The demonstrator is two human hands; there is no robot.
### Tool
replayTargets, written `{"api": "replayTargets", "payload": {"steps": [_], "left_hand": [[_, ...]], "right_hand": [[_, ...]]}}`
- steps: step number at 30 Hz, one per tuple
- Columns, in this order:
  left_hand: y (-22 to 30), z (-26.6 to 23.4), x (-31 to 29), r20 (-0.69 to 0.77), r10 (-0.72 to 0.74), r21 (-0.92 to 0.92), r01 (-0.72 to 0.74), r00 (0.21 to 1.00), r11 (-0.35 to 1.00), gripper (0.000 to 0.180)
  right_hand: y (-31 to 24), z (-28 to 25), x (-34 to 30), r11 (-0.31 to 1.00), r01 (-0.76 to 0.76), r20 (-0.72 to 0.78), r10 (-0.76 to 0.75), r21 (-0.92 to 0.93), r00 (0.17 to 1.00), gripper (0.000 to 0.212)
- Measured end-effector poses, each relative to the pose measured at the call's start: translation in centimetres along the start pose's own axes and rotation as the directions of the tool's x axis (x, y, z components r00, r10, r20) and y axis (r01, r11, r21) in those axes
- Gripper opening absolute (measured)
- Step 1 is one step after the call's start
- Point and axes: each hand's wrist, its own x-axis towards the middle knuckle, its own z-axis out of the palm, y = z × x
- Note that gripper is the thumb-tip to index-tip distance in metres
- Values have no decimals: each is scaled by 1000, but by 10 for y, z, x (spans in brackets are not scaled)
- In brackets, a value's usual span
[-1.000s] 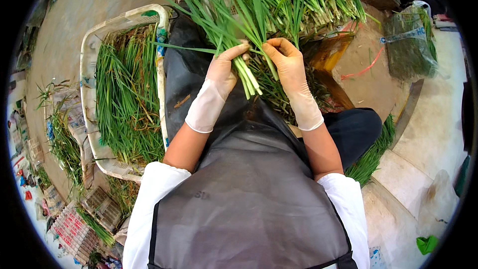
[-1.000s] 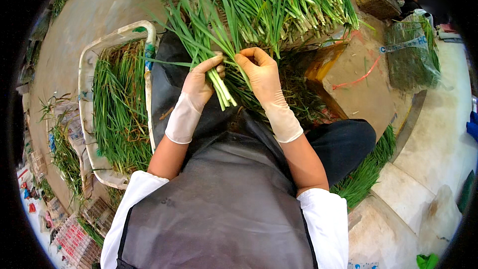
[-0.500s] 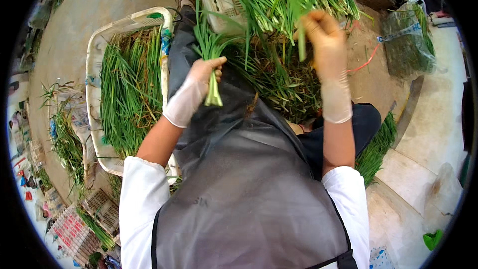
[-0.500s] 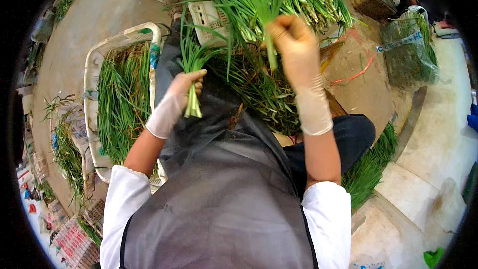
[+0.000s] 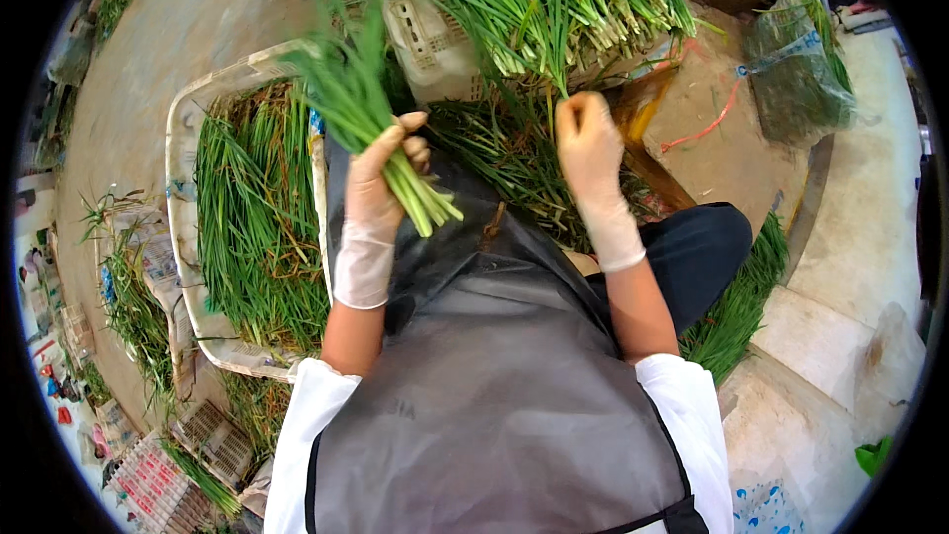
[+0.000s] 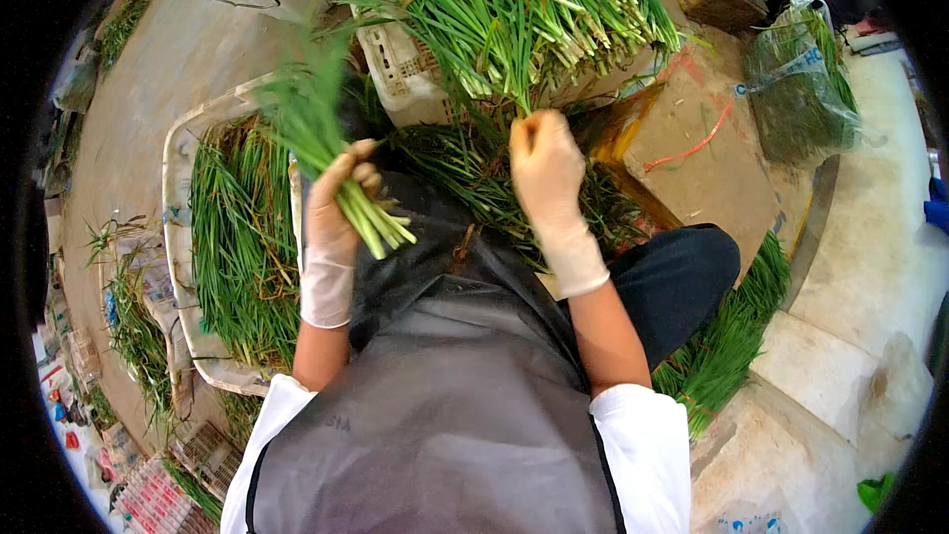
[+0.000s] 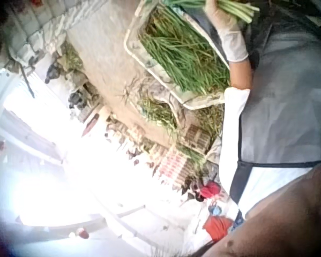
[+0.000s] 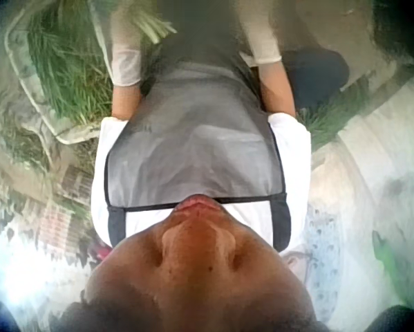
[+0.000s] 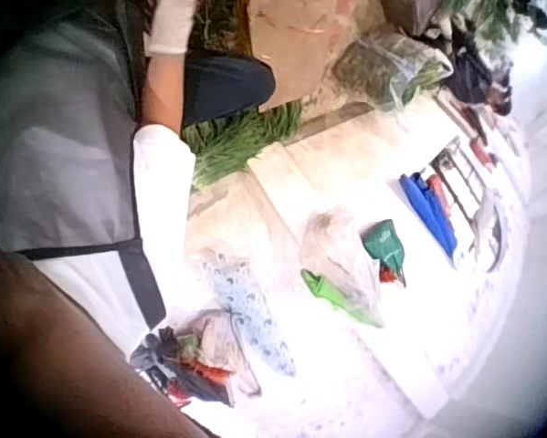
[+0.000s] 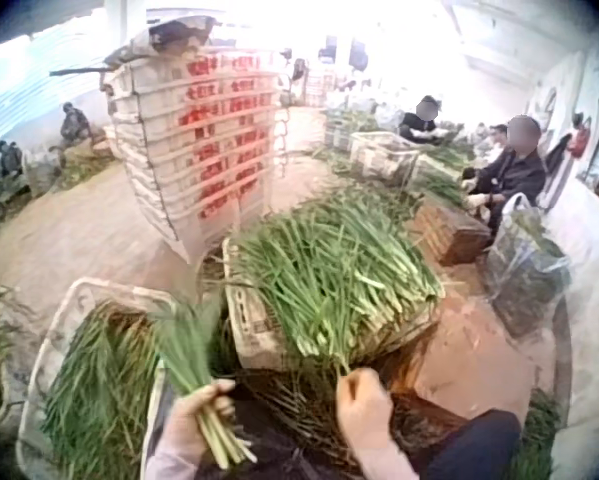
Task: The person sorts and cleans bunches of long green vegetables by hand, removing withered leaves and debris before placing them into a white plastic crate.
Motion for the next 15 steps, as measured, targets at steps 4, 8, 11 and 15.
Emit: {"api": "replayTargets", "payload": {"steps": [4, 8, 11, 15], "left_hand": [[2, 9, 29, 94, 73, -118, -61, 993, 991, 40], [-21, -19, 36, 80, -181, -256, 196, 980, 947, 18], [-31, -5, 33, 83, -178, -375, 196, 980, 906, 12], [-33, 23, 17, 29, -142, -230, 145, 989, 962, 16]], "right_hand": [[51, 13, 52, 941, -335, 418, 325, -51, 848, 29], [-24, -39, 39, 687, -447, 356, 283, 572, 891, 24], [-12, -32, 36, 907, -283, 305, 186, 312, 934, 25], [-26, -33, 1, 835, -395, 442, 209, 383, 872, 16]]}}
